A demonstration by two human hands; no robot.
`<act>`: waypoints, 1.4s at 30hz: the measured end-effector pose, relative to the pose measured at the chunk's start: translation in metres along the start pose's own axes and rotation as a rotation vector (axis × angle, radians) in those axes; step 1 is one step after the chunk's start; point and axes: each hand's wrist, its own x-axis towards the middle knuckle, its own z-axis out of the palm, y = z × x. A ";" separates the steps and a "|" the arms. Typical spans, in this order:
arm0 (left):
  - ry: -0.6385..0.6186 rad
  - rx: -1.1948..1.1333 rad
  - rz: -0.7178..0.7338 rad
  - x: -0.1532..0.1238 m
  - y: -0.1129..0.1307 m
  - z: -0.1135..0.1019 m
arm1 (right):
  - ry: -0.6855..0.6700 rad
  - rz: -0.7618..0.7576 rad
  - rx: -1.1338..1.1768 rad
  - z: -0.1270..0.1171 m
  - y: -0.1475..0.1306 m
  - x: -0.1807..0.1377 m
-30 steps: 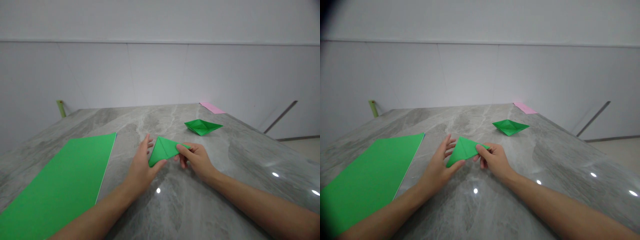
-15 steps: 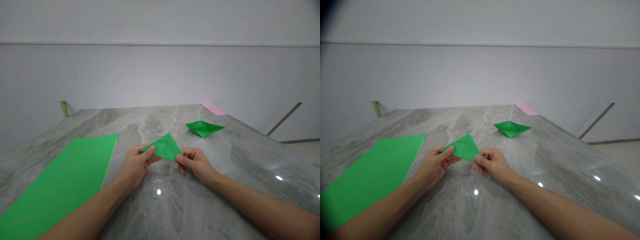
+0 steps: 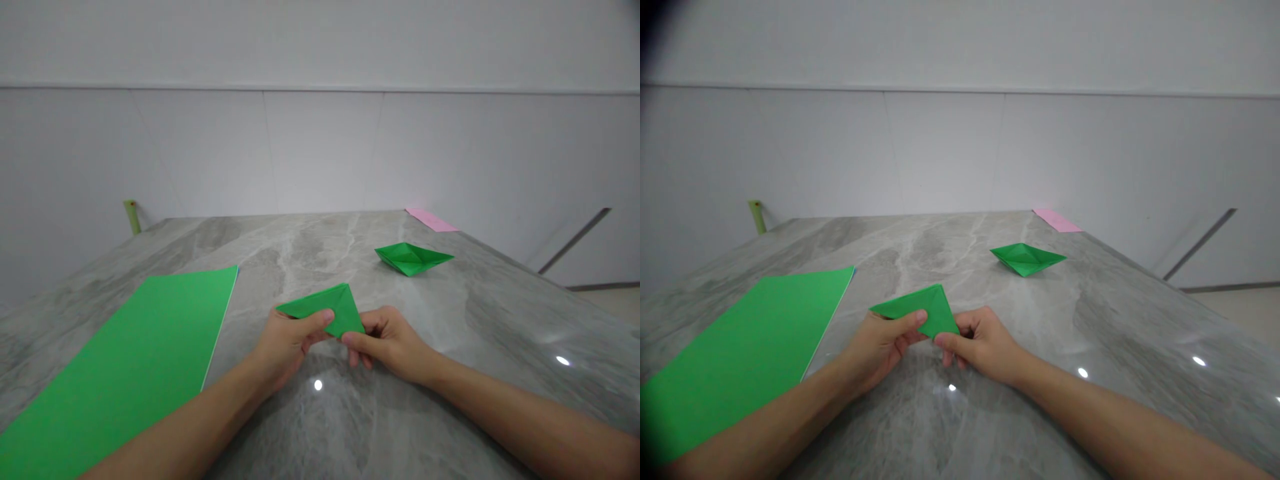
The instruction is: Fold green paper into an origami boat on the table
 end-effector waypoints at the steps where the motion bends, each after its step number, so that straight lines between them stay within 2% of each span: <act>1: 0.030 -0.015 0.002 0.001 0.002 -0.002 | 0.000 -0.004 -0.005 -0.001 -0.001 0.000; 5: 0.051 -0.051 -0.002 0.007 0.009 -0.009 | 0.011 0.001 -0.018 -0.004 0.000 0.000; 10: 0.161 -0.088 0.032 0.013 0.015 -0.013 | 0.057 0.002 -0.072 -0.008 0.006 0.001; 15: 0.235 -0.011 0.008 0.018 0.014 -0.019 | 0.064 0.010 -0.061 -0.007 0.005 0.003; 22: 0.252 0.019 -0.017 0.019 0.017 -0.023 | 0.114 0.027 -0.057 -0.002 0.005 0.006; 24: 0.256 0.072 0.001 0.019 0.017 -0.026 | 0.167 0.022 -0.063 -0.003 0.006 0.007; 27: 0.197 0.223 0.037 0.018 0.017 -0.032 | 0.351 0.017 -0.003 -0.008 0.007 0.008; 30: 0.042 0.350 -0.045 0.016 0.016 -0.036 | 0.470 0.006 0.081 -0.014 0.007 0.008; 33: -0.088 0.372 -0.115 0.014 0.013 -0.034 | 0.341 0.035 0.105 -0.014 0.005 0.006; 35: -0.106 0.400 -0.136 0.013 0.011 -0.032 | 0.210 0.062 0.094 -0.010 0.004 0.004; 37: -0.099 0.456 -0.165 0.012 0.009 -0.032 | 0.151 0.070 0.095 -0.006 0.003 0.003; 39: -0.118 0.476 -0.189 0.011 0.008 -0.033 | 0.186 0.060 0.128 -0.004 0.002 0.002; 42: -0.234 0.449 -0.202 0.010 0.006 -0.033 | 0.329 0.016 0.227 -0.005 0.003 0.005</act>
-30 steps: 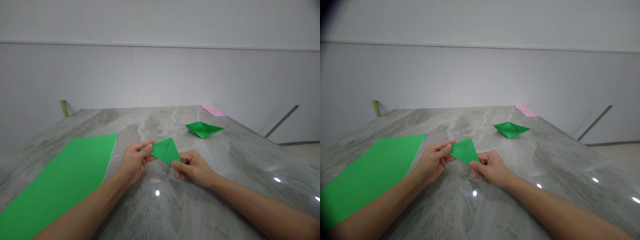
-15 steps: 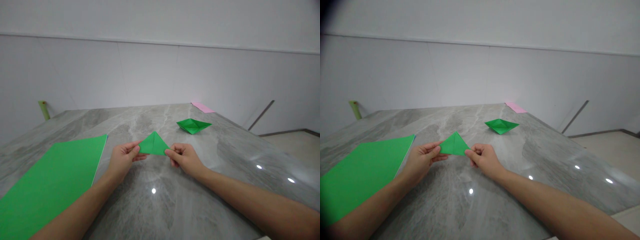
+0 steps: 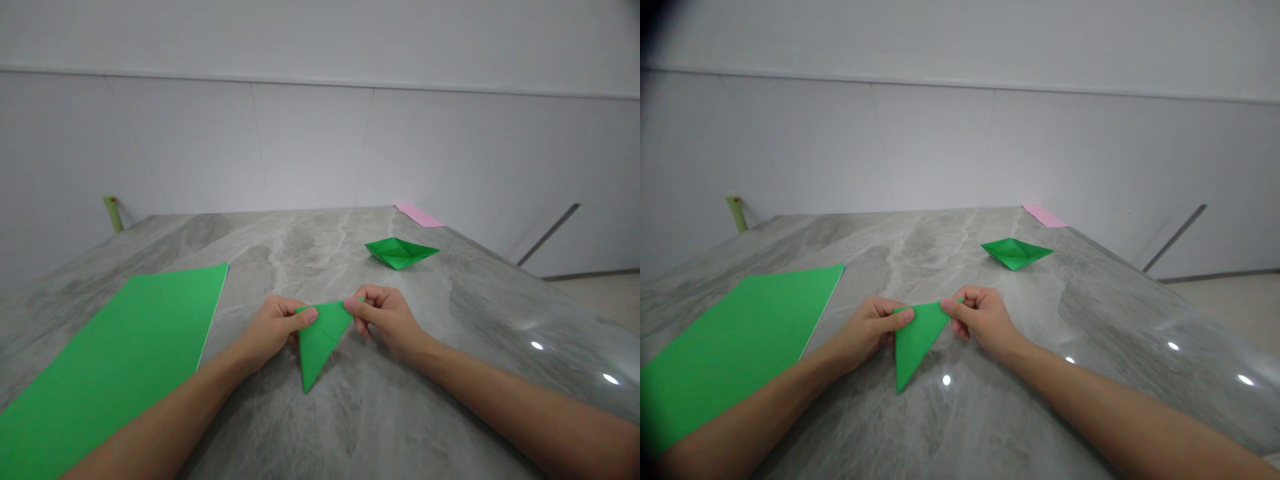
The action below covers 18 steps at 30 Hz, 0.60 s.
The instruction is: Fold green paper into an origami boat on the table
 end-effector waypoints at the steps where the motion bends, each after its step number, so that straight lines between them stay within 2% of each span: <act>1: -0.052 0.012 -0.004 -0.001 0.000 0.001 | 0.037 -0.014 0.037 0.000 0.000 0.001; 4: -0.181 0.097 -0.057 -0.002 -0.001 0.008 | 0.085 -0.029 0.074 0.000 0.001 0.003; 7: -0.209 0.168 -0.097 -0.004 -0.003 0.017 | 0.079 -0.038 -0.018 0.001 0.001 0.003; 12: -0.117 0.147 -0.050 -0.006 -0.001 0.025 | 0.010 -0.048 -0.155 0.002 0.001 0.000; 18: 0.019 0.118 0.004 -0.003 0.003 0.022 | -0.218 -0.095 -0.271 0.004 0.002 -0.004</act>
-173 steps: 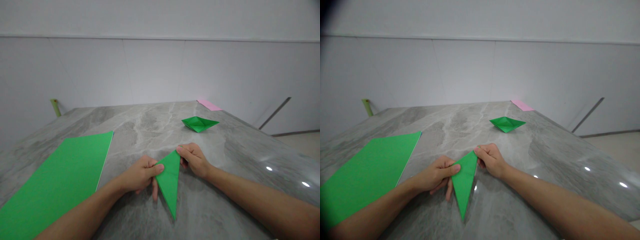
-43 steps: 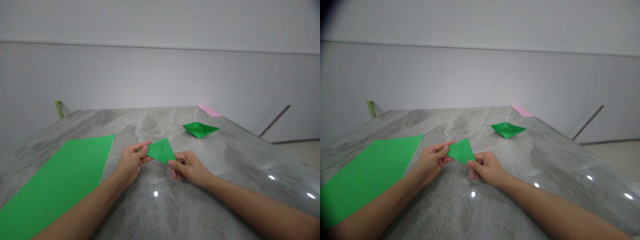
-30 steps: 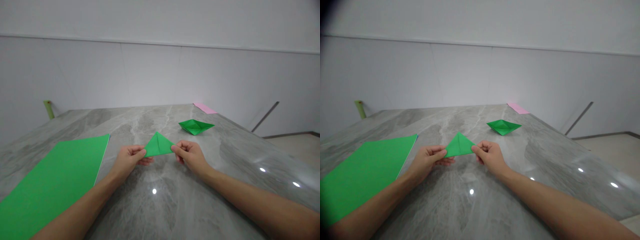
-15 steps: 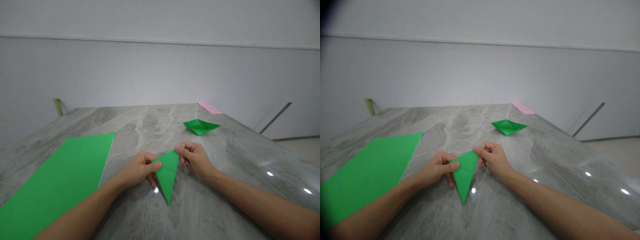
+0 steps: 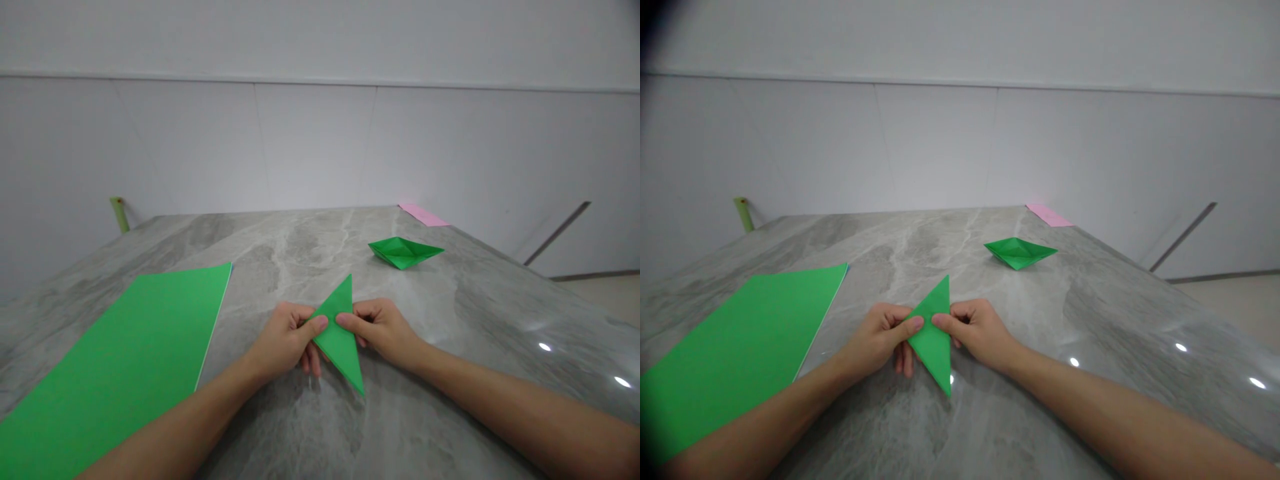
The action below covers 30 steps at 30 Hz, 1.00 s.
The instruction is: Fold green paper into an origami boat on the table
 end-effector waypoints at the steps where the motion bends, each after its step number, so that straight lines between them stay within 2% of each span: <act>1: -0.014 0.006 0.001 0.000 -0.001 -0.001 | -0.023 -0.012 -0.014 0.001 0.000 -0.001; 4: -0.111 0.033 -0.003 -0.001 -0.003 -0.001 | -0.078 -0.032 -0.044 0.003 0.001 -0.002; 6: -0.103 0.065 0.014 -0.002 -0.003 0.001 | -0.099 -0.028 -0.035 0.003 0.001 -0.002; 13: 0.141 0.108 0.110 -0.004 0.000 0.009 | -0.093 0.020 -0.010 0.003 -0.001 -0.001; 21: 0.385 0.096 0.198 -0.002 0.005 -0.003 | -0.184 0.097 -0.029 0.002 -0.003 -0.001; 30: 0.510 0.235 0.192 -0.004 0.009 -0.004 | -0.195 0.043 0.003 -0.003 -0.009 -0.007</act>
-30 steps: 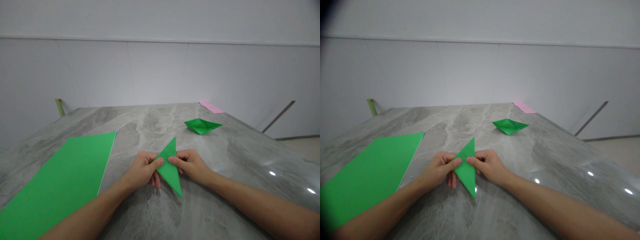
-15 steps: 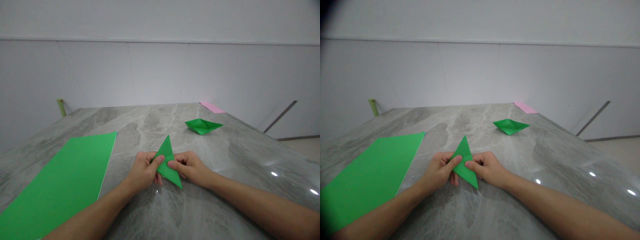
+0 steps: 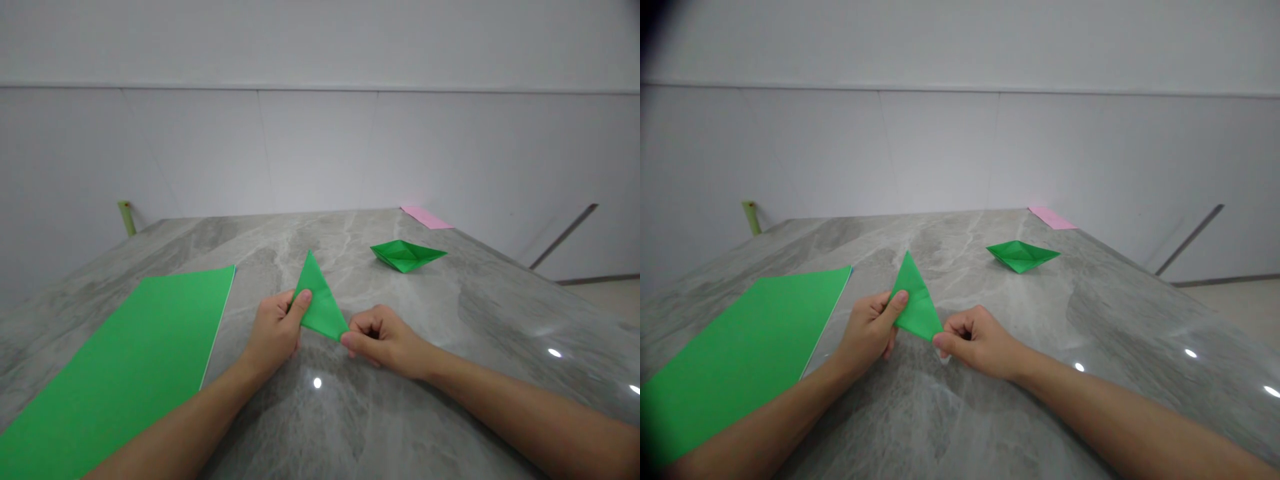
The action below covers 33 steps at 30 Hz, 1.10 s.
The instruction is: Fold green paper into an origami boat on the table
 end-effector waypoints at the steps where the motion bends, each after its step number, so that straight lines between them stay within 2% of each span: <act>1: 0.013 0.018 -0.001 0.000 0.000 0.000 | 0.005 -0.005 0.001 0.000 0.000 0.000; 5: 0.012 0.065 0.026 0.002 -0.004 0.001 | 0.061 -0.022 -0.035 -0.002 0.003 -0.001; 9: -0.007 0.035 0.022 0.004 -0.007 0.002 | 0.144 -0.103 -0.213 -0.002 0.003 0.000; 13: 0.113 0.074 0.020 0.009 -0.006 -0.004 | 0.188 -0.180 -0.368 -0.002 0.003 0.000; 17: 0.189 0.038 -0.002 0.015 -0.008 -0.015 | 0.268 -0.164 -0.368 -0.005 0.006 0.002; 19: 0.105 0.011 -0.025 0.017 -0.010 -0.017 | 0.335 -0.142 -0.331 -0.005 0.007 0.003; 21: -0.073 -0.015 -0.039 0.015 -0.012 -0.014 | 0.366 -0.136 -0.261 -0.005 0.007 0.004; 23: -0.254 -0.040 -0.036 0.011 -0.013 -0.008 | 0.336 -0.147 -0.161 -0.003 0.006 0.004; 25: -0.346 -0.043 -0.014 0.007 -0.013 -0.001 | 0.277 -0.145 -0.061 -0.001 0.006 0.003; 29: -0.329 0.029 0.058 0.002 -0.008 0.006 | 0.214 -0.103 0.022 0.003 0.006 0.002; 33: -0.320 0.082 0.164 -0.003 -0.004 0.006 | 0.242 -0.112 0.024 0.005 0.005 0.002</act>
